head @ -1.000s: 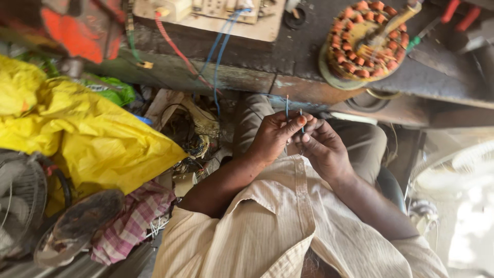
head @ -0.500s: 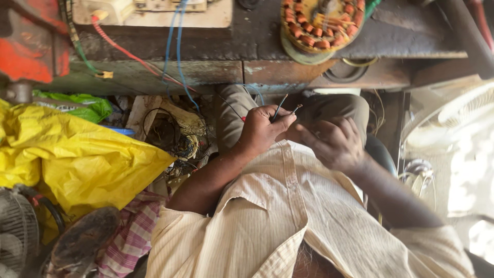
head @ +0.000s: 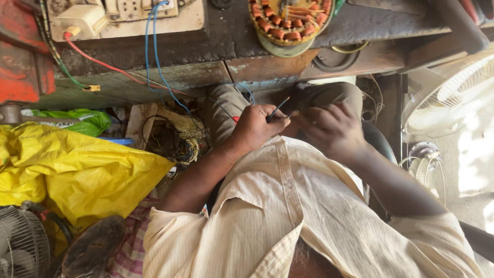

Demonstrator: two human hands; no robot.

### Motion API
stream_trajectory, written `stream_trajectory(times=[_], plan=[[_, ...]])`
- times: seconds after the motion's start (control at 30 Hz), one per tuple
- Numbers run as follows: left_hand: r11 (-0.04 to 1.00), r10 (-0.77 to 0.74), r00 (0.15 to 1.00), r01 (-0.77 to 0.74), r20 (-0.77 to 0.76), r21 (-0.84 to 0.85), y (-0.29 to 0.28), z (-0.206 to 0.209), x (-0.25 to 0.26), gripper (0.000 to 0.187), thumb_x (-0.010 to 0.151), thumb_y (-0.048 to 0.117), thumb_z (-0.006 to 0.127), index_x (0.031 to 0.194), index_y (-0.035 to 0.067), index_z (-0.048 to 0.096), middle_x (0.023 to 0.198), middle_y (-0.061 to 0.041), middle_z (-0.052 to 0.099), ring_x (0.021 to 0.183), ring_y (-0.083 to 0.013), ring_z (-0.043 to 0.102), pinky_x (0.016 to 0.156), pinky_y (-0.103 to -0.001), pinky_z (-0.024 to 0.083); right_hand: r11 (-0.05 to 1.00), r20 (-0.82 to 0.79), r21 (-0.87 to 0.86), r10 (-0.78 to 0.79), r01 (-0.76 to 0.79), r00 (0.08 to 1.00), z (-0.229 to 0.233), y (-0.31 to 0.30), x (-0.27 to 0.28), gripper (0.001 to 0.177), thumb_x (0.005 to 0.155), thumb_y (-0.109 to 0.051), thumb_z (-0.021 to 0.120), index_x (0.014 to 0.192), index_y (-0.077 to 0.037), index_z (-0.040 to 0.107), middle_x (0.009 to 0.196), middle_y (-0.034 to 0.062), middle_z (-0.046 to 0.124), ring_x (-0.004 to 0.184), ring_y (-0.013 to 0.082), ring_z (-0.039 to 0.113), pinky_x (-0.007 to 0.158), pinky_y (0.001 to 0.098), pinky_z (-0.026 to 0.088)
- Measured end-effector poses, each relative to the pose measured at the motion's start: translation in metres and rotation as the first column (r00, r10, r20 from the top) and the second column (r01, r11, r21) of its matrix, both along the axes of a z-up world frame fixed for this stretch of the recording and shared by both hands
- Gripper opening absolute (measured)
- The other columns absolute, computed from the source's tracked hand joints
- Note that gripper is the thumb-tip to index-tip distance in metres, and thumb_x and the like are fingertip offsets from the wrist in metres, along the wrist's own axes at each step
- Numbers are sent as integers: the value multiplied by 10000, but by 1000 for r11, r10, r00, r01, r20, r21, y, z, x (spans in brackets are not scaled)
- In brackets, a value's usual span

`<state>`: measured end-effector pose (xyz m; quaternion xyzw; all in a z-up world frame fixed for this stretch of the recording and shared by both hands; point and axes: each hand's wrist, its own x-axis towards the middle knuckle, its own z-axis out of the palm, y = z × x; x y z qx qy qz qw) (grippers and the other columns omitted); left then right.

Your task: The person is repairing an electrical motor stator by hand. They strip the insulation from blue wires using a knife and connect them to the copper windings of the stator. The person uses a screwdriver to adjust the connections and a knife to prepare the wire ends.

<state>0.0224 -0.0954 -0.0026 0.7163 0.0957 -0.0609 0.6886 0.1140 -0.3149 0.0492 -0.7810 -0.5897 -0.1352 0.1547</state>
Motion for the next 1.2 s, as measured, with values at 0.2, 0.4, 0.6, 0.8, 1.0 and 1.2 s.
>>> stream_trajectory(times=[0.2,0.4,0.6,0.8,1.0,1.2], plan=[[989,-82,993,71,87,127,5,2,-3,150,878,158,791,875,11,761,702,-22,709,662,-54,608,617,-256,503,999,-82,-42,25,-29,996,4,10,3,344,814,-168,720,1153,-143,771,1100,22,708,928,230,643,836,408,488],[974,-205,958,181,199,134,8,2,-2,125,898,145,768,879,23,748,782,-47,725,705,-95,680,652,-277,548,965,-966,-162,-197,204,166,-70,-11,14,110,976,-162,714,1059,-91,706,951,75,692,868,244,661,799,372,531],[952,-250,963,225,100,205,24,11,-5,135,903,152,784,902,17,774,809,-58,759,720,-86,701,672,-273,553,903,-825,-115,-319,415,466,-62,-37,17,164,995,-166,721,1137,-88,701,1020,86,697,915,236,687,790,316,552],[954,-299,954,299,-29,-5,16,4,12,141,898,162,781,922,23,780,811,-21,778,742,-53,675,698,-256,557,992,6,83,97,-97,995,-17,-5,9,318,832,-213,760,1142,-141,753,1091,42,710,926,205,676,822,399,538],[929,-369,926,368,-80,-30,24,-4,9,186,923,191,793,920,7,761,768,-36,736,707,-85,633,678,-282,528,976,-30,126,182,-177,983,-22,2,14,329,832,-210,768,1151,-131,771,1163,20,723,994,182,677,825,395,513],[944,-310,944,292,113,156,29,5,2,161,964,184,722,995,30,760,878,-27,762,803,-108,703,758,-292,561,988,-473,131,-7,78,881,-43,-6,19,390,790,-191,830,1153,-93,725,1159,57,740,981,212,711,849,373,547]])
